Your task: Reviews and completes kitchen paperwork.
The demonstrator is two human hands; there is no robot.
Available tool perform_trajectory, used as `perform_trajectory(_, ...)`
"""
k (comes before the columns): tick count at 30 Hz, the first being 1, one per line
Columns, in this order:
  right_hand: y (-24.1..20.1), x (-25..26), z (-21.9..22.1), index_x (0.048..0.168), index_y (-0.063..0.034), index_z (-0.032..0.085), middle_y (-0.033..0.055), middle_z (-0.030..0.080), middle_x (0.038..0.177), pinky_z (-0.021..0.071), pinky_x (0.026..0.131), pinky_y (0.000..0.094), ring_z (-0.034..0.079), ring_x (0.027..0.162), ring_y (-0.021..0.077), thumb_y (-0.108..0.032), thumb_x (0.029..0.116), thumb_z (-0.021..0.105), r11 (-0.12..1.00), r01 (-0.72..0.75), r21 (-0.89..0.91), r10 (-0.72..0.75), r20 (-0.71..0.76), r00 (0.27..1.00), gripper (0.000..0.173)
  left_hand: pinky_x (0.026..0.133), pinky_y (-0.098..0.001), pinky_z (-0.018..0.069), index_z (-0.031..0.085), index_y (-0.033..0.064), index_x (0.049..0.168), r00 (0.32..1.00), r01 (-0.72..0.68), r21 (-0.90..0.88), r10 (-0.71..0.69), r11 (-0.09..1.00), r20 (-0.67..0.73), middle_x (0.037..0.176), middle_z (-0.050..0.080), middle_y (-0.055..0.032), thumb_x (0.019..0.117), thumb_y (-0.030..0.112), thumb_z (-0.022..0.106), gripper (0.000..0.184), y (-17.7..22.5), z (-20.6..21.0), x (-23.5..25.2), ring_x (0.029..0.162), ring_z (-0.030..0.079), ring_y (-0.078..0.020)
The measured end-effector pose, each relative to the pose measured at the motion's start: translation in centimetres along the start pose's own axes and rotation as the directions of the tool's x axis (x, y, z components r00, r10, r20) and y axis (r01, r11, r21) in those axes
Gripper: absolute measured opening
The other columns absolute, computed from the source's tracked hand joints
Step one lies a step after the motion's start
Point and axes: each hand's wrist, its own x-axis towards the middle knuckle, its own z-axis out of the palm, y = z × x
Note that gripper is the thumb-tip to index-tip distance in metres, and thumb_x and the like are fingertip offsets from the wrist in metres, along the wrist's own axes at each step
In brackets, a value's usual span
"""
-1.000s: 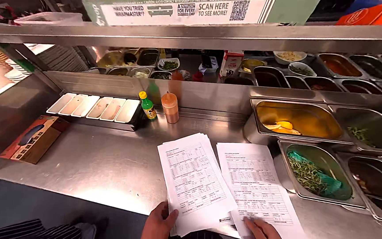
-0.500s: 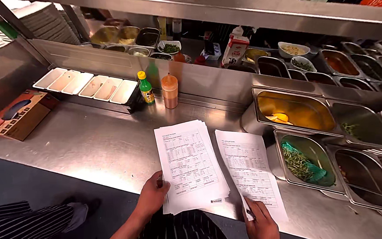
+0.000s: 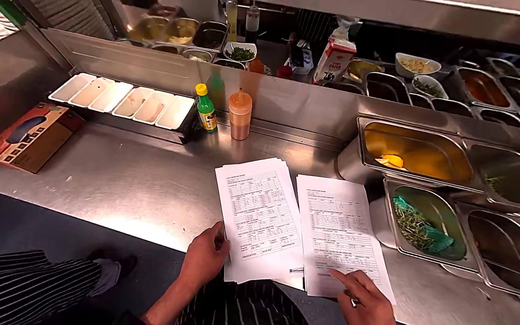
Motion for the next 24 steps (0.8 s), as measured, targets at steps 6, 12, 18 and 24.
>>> perform_trajectory(6, -3.2, 2.8, 0.3, 0.092, 0.0044, 0.073, 0.0129, 0.069, 0.115, 0.0665, 0.071, 0.0285, 0.073, 0.093, 0.0114, 0.01, 0.0882, 0.05, 0.882, -0.018, 0.47, 0.107, -0.163, 0.981, 0.025, 0.094, -0.0399, 0.0567, 0.055, 0.0094, 0.147, 1.0, -0.008, 0.0, 0.008, 1.0, -0.02, 0.119, 0.07, -0.0075, 0.0963, 0.031, 0.06, 0.055, 0.4, 0.4, 0.3, 0.102, 0.07, -0.0188)
perform_trajectory(12, -5.6, 5.7, 5.5, 0.111, -0.0066, 0.076, 0.004, 0.076, 0.105, 0.062, 0.059, 0.0272, 0.072, 0.074, 0.0087, -0.002, 0.0964, 0.05, 0.913, -0.015, 0.408, -0.028, 0.099, 0.995, 0.03, 0.092, -0.0393, 0.0573, 0.06, 0.0108, 0.142, 0.995, -0.002, 0.03, 0.005, 1.0, -0.097, 0.126, 0.066, -0.0097, 0.0951, 0.032, 0.061, 0.052, 1.6, 0.6, -0.1, 0.101, 0.069, -0.0193)
perform_trajectory(18, -11.2, 9.4, 8.2, 0.124, -0.0117, 0.074, 0.0055, 0.076, 0.093, 0.0605, 0.07, 0.04, 0.072, 0.073, 0.0185, -0.041, 0.106, 0.054, 0.954, -0.212, 0.211, 0.081, 0.502, 0.861, 0.039, 0.103, -0.0415, 0.0528, 0.055, 0.0104, 0.148, 0.998, 0.006, 0.016, -0.005, 1.0, -0.064, 0.144, 0.057, -0.0125, 0.094, 0.028, 0.061, 0.057, 3.0, 0.1, -1.1, 0.123, 0.062, -0.0258)
perform_trajectory(24, -13.7, 10.8, 9.5, 0.108, -0.0131, 0.077, 0.0042, 0.075, 0.089, 0.0568, 0.078, 0.0477, 0.072, 0.085, 0.0219, -0.065, 0.0879, 0.067, 0.972, -0.233, 0.016, 0.185, 0.557, 0.81, 0.057, 0.108, -0.0457, 0.0469, 0.057, 0.0121, 0.146, 0.989, -0.146, 0.015, 0.145, 0.989, 0.02, 0.151, 0.052, -0.0118, 0.0914, 0.015, 0.057, 0.055, 3.8, 0.7, -2.6, 0.135, 0.051, -0.0316)
